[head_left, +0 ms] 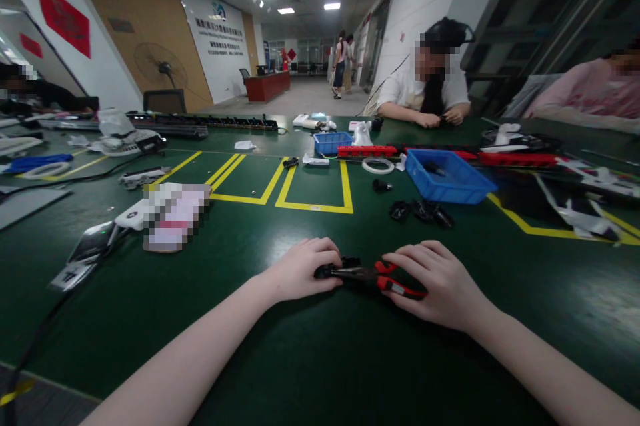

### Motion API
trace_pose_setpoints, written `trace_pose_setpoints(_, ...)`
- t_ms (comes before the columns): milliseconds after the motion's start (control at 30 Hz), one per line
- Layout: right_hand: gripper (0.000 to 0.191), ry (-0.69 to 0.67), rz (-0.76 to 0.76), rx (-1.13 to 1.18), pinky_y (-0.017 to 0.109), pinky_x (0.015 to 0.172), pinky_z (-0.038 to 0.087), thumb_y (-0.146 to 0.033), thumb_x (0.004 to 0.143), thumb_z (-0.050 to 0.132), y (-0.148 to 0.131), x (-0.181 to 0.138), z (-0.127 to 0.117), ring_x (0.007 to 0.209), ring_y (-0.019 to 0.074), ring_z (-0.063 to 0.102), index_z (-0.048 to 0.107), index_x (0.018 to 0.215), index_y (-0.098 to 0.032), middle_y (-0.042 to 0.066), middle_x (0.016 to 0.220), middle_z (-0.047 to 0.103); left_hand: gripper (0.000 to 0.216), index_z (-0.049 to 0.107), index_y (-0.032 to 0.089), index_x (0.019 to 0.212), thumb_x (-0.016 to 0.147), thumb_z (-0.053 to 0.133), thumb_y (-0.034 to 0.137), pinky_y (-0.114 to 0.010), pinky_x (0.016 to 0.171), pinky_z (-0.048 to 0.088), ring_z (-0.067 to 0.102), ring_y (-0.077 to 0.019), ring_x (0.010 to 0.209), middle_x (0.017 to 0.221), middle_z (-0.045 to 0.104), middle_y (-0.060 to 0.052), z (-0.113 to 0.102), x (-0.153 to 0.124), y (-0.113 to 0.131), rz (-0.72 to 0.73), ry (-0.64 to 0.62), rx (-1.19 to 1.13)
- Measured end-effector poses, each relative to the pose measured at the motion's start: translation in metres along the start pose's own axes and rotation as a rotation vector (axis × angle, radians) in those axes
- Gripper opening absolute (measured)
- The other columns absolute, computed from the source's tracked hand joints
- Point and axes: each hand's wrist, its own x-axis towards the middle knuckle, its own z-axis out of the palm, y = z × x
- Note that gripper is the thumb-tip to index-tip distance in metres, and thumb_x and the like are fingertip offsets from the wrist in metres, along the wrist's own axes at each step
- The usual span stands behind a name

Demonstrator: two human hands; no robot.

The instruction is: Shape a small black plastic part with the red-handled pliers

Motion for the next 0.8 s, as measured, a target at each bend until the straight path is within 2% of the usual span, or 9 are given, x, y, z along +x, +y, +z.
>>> trace_pose_setpoints(200, 0.038, 0.031, 0.054, -0.003, 0.042, 0.085, 0.046, -0.037, 0.082, 0.064, 0.0083, -0.005, 0.0017, 0.091, 0.0243, 0.066, 0.063, 0.116, -0.02, 0.01, 0.104, 0.071, 0.015, 0.064, 0.019, 0.098, 0.088, 0.066, 0.031, -0.036, 0.089, 0.048, 0.061, -0.0216, 0.1, 0.113, 0.062, -0.006, 0.0005, 0.0, -0.0016, -0.003, 0.008, -0.018)
trace_pose_setpoints(333, 0.039, 0.026, 0.039, -0.015, 0.043, 0.086, 0.046, -0.036, 0.081, 0.066, 0.0072, -0.004, 0.0011, 0.093, 0.0247, 0.066, 0.063, 0.116, -0.02, 0.009, 0.105, 0.072, 0.017, 0.064, 0.019, 0.099, 0.087, 0.067, 0.031, -0.036, 0.089, 0.049, 0.061, -0.0222, 0.1, 0.113, 0.063, -0.006, -0.0019, -0.0006, 0.0, -0.016, -0.004, -0.039)
trace_pose_setpoints(567, 0.042, 0.036, 0.021, -0.065, 0.044, 0.088, 0.045, -0.037, 0.081, 0.067, 0.0017, -0.0011, -0.0013, 0.092, 0.0251, 0.066, 0.063, 0.117, -0.018, 0.01, 0.105, 0.071, 0.019, 0.065, 0.019, 0.103, 0.084, 0.065, 0.018, -0.036, 0.093, 0.049, 0.061, -0.0216, 0.102, 0.112, 0.063, -0.006, -0.0049, -0.0018, 0.0018, 0.0, -0.006, -0.086)
trace_pose_setpoints(800, 0.043, 0.061, 0.072, -0.03, 0.044, 0.085, 0.046, -0.037, 0.08, 0.068, 0.0026, -0.0023, 0.0015, 0.091, 0.0254, 0.065, 0.062, 0.118, -0.019, 0.009, 0.105, 0.072, 0.017, 0.064, 0.018, 0.101, 0.089, 0.066, 0.03, -0.033, 0.082, 0.05, 0.062, -0.0202, 0.094, 0.107, 0.061, -0.006, -0.0056, -0.0011, -0.0007, -0.055, -0.022, -0.082)
